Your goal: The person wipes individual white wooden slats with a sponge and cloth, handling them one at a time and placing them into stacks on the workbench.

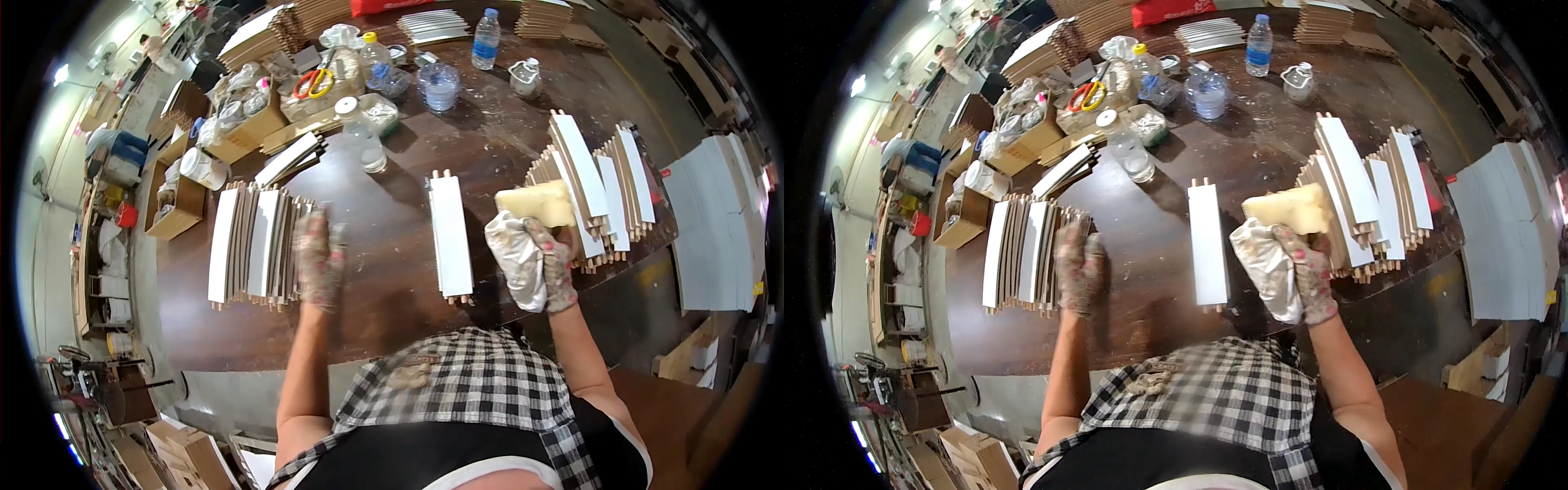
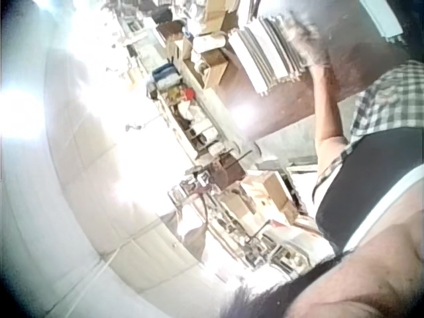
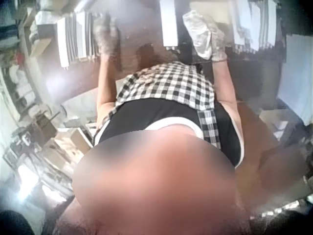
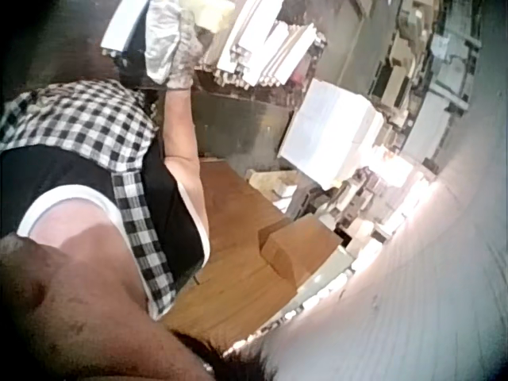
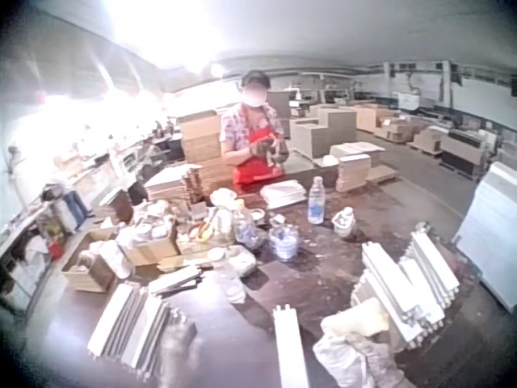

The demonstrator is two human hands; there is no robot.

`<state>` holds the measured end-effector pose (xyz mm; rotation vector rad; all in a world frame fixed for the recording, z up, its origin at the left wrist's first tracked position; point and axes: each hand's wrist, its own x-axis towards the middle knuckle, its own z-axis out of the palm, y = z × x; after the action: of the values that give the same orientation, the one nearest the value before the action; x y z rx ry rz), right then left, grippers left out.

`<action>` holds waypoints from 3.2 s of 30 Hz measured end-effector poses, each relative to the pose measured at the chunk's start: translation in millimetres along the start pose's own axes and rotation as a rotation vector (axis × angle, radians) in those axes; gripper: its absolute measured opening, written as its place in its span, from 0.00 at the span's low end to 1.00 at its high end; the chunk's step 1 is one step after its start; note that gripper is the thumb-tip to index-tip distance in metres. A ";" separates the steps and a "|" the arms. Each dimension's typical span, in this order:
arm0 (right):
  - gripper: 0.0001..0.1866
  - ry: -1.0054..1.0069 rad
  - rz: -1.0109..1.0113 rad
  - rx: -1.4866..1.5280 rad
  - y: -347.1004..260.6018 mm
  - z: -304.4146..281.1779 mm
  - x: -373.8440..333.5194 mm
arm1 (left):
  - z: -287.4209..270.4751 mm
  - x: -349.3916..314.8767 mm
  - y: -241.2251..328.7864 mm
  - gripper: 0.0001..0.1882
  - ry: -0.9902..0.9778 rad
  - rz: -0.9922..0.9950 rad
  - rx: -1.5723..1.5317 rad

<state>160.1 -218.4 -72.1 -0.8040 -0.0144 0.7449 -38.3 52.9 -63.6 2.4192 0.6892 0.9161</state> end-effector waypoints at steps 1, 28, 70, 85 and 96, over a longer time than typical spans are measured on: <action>0.08 -0.052 0.054 -0.012 8.7 -22.4 5.5 | 26.8 -8.7 13.1 0.20 -0.111 -0.203 -0.390; 0.27 -0.321 -0.429 -0.773 3.1 36.5 24.9 | 14.3 -7.2 119.5 0.24 -0.446 -0.566 -1.073; 0.19 -0.377 -0.111 -0.101 9.3 79.0 -24.8 | 3.0 4.9 126.0 0.34 -0.376 0.074 -1.157; 0.32 -0.730 -0.741 -0.785 17.5 72.2 -16.0 | 26.3 -3.1 53.1 0.25 -0.032 0.380 -0.158; 0.24 -0.392 -1.090 -1.510 -49.1 74.9 22.9 | -7.8 -2.2 104.3 0.23 -0.437 -0.525 -0.799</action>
<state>185.5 -178.3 7.3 -1.7877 -1.3932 -0.3339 -15.2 -26.7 0.3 1.5318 0.5912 0.3214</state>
